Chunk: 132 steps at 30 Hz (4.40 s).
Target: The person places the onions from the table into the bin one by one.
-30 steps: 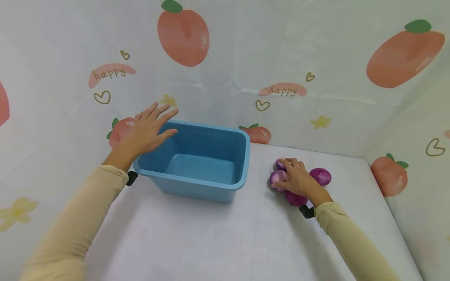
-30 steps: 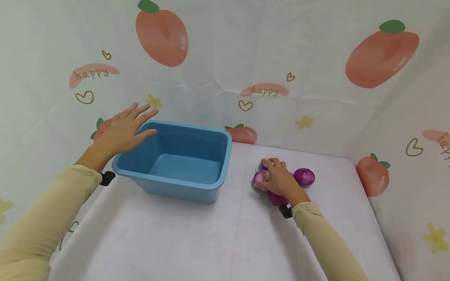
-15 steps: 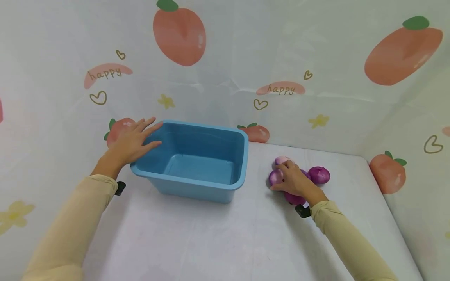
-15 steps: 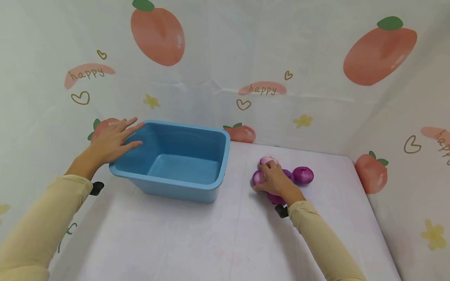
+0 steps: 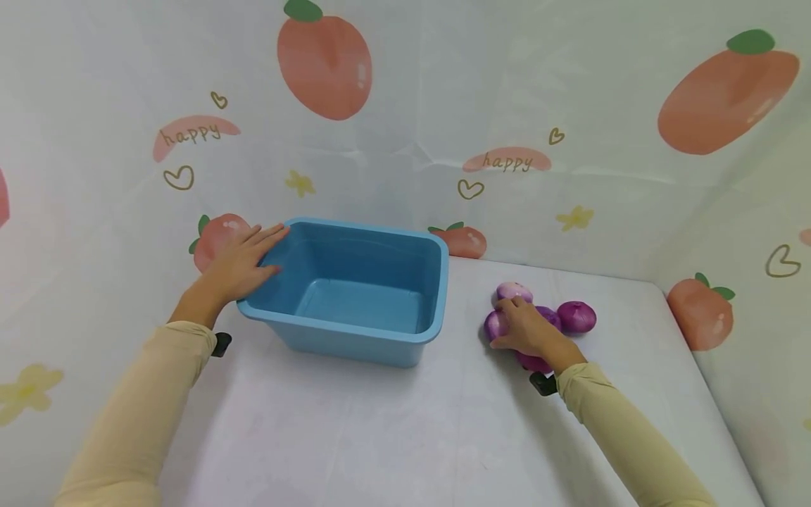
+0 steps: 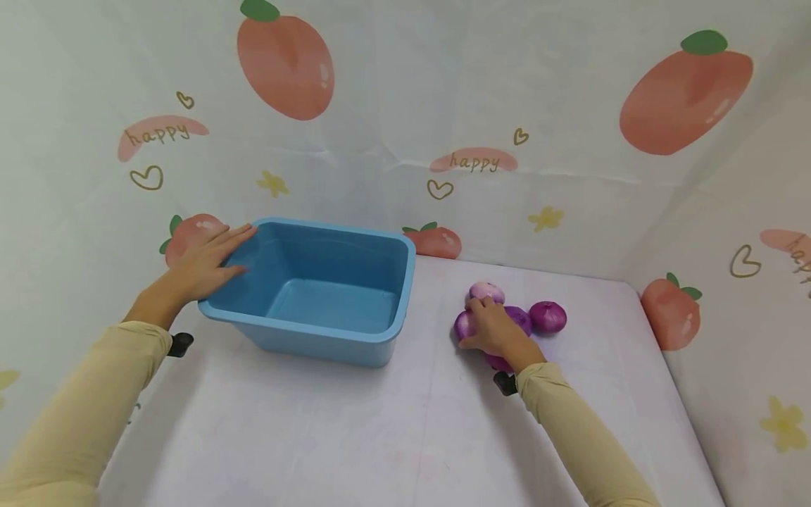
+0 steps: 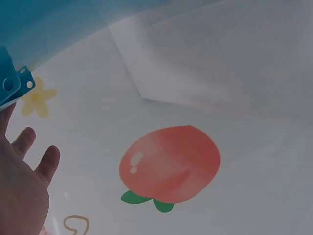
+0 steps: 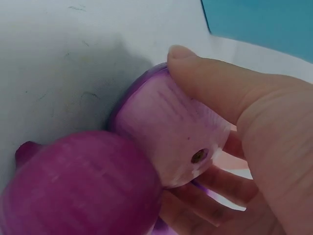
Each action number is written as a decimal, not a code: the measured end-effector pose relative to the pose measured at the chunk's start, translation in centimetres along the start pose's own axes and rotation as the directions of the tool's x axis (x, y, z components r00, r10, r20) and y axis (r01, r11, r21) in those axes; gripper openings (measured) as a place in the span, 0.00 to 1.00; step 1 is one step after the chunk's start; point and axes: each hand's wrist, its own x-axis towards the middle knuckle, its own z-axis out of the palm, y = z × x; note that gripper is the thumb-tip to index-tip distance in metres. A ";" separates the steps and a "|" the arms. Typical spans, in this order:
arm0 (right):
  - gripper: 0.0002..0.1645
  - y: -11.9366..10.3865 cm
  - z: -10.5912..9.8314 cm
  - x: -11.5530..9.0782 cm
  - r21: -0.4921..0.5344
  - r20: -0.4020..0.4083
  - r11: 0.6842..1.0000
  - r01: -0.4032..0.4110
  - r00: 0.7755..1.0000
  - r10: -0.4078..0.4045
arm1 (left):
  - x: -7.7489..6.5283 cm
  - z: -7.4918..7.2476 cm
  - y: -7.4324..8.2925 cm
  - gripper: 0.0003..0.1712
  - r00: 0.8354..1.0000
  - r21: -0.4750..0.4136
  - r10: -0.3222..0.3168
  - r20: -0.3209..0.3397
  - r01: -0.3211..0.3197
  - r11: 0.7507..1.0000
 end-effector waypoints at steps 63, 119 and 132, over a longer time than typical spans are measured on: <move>0.48 -17.2 -9.8 11.0 0.538 -0.311 0.688 0.487 0.873 -0.376 | -0.3 0.4 -0.2 0.41 0.996 -0.149 -0.080 0.024 0.083 0.985; 0.49 -23.8 1.6 19.8 0.336 0.131 0.861 0.382 0.886 -0.444 | -1.1 1.3 0.7 0.40 0.995 -0.128 -0.095 -0.002 0.094 0.987; 0.55 -24.0 1.6 19.6 0.305 0.199 0.888 0.344 0.889 -0.412 | -1.3 1.0 0.6 0.40 0.996 -0.140 -0.084 -0.016 0.081 0.987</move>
